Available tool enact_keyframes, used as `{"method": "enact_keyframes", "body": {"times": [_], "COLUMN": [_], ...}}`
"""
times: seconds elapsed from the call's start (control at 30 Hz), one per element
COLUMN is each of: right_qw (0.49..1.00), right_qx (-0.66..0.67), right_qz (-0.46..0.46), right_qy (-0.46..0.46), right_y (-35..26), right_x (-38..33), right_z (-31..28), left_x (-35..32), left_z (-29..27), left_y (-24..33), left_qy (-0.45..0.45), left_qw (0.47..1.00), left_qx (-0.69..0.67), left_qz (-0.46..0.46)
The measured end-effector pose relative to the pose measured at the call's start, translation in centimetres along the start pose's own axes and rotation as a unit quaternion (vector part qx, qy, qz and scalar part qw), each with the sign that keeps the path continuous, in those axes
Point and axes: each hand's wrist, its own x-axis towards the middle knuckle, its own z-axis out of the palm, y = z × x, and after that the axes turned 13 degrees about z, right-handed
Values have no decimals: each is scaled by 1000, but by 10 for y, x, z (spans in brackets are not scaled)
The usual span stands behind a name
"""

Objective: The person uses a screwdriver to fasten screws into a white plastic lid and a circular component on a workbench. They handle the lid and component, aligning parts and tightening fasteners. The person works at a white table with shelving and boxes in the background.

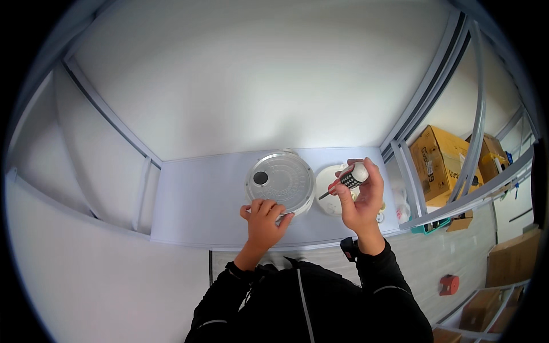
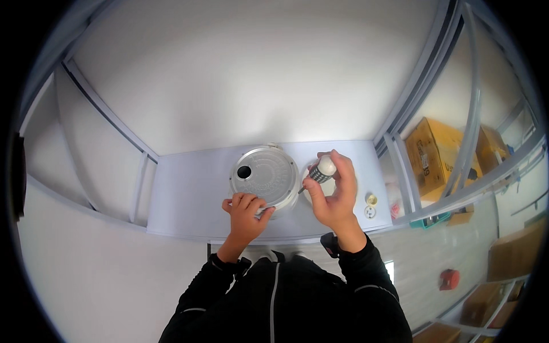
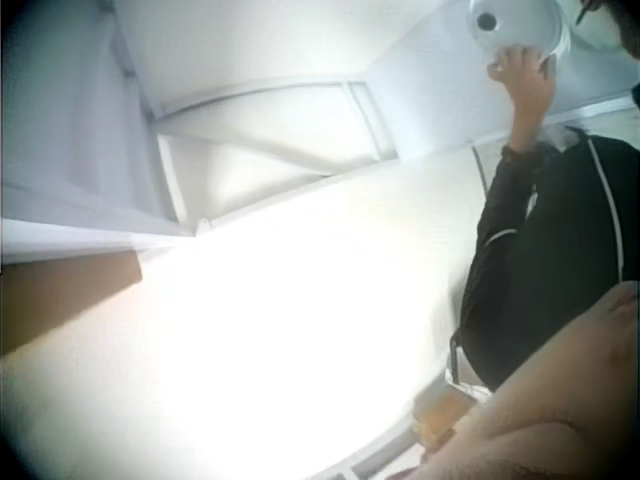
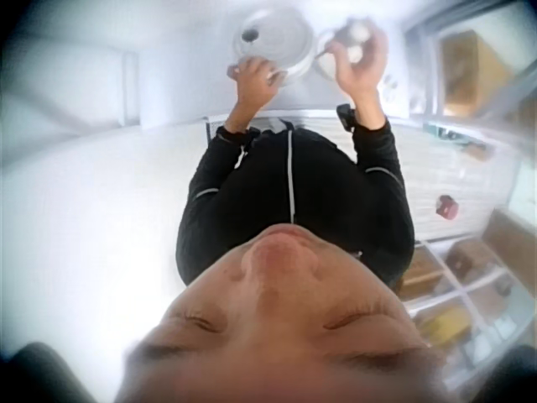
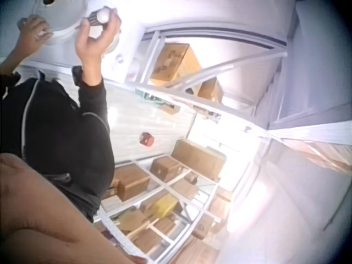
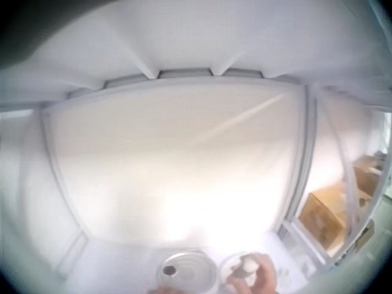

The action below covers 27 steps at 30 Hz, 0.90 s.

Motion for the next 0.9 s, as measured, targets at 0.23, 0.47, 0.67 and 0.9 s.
{"method": "enact_keyframes", "body": {"times": [0.23, 0.47, 0.67, 0.9], "right_qw": [998, 988, 982, 970], "right_qx": [53, 114, 154, 199], "right_qz": [46, 98, 96, 124], "right_qy": [-2, -20, -47, -62], "right_y": [21, 29, 30, 24], "right_x": [-9, -5, 4, 9], "right_z": [-28, -27, -17, -11], "left_x": [11, 16, 18, 20], "left_z": [22, -6, -16, -20], "left_y": [38, 15, 18, 14], "left_qy": [39, 20, -14, -51], "left_qw": [996, 974, 967, 965], "left_qx": [73, 94, 72, 67], "left_qz": [-43, -203, -242, -248]}}
